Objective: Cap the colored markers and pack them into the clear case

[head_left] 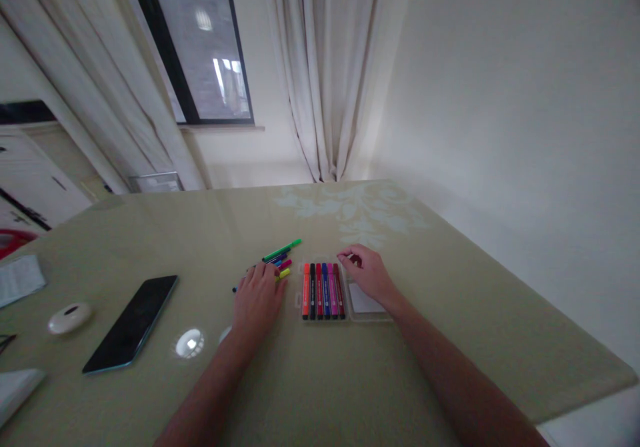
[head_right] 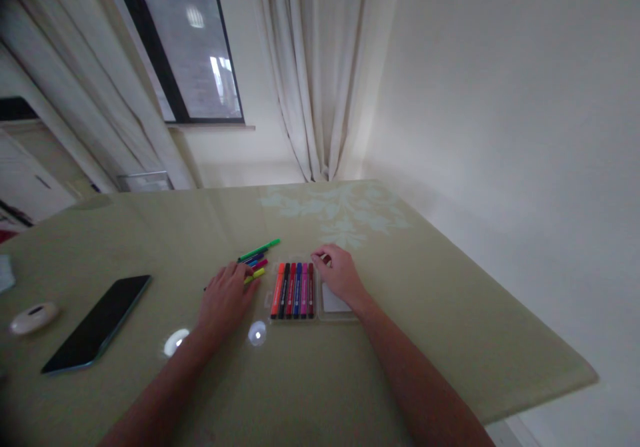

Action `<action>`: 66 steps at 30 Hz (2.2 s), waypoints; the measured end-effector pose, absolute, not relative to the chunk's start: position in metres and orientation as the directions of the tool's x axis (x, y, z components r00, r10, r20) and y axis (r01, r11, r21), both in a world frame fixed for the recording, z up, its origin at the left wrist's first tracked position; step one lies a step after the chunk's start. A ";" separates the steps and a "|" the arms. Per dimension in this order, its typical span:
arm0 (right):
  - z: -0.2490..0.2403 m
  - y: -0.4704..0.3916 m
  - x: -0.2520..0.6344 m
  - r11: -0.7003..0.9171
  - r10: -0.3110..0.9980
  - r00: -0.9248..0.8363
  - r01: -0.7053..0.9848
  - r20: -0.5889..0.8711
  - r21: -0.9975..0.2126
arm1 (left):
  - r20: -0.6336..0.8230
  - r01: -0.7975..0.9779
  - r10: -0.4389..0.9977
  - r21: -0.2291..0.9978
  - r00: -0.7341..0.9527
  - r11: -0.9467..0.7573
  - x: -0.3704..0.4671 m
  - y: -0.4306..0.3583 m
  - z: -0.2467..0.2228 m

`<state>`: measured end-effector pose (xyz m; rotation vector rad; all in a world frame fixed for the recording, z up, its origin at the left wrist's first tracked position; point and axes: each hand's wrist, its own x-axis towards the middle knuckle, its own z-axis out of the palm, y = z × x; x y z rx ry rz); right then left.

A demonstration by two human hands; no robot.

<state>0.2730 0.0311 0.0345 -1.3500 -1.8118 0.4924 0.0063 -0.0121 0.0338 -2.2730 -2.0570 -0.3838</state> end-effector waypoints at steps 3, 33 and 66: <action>0.036 0.031 0.274 0.364 0.914 -0.082 0.596 0.397 -0.716 | 0.174 0.984 0.982 0.146 0.075 -0.101 0.007 -0.011 0.031; 0.040 0.032 0.264 0.044 0.997 -0.047 -0.250 0.057 -0.967 | 0.494 0.571 0.820 0.599 0.289 -0.562 0.057 -0.035 0.006; 0.030 0.032 0.269 -0.045 0.991 -0.132 -0.159 -0.024 -0.986 | 0.385 0.672 0.709 0.253 0.591 -0.696 0.051 -0.047 0.019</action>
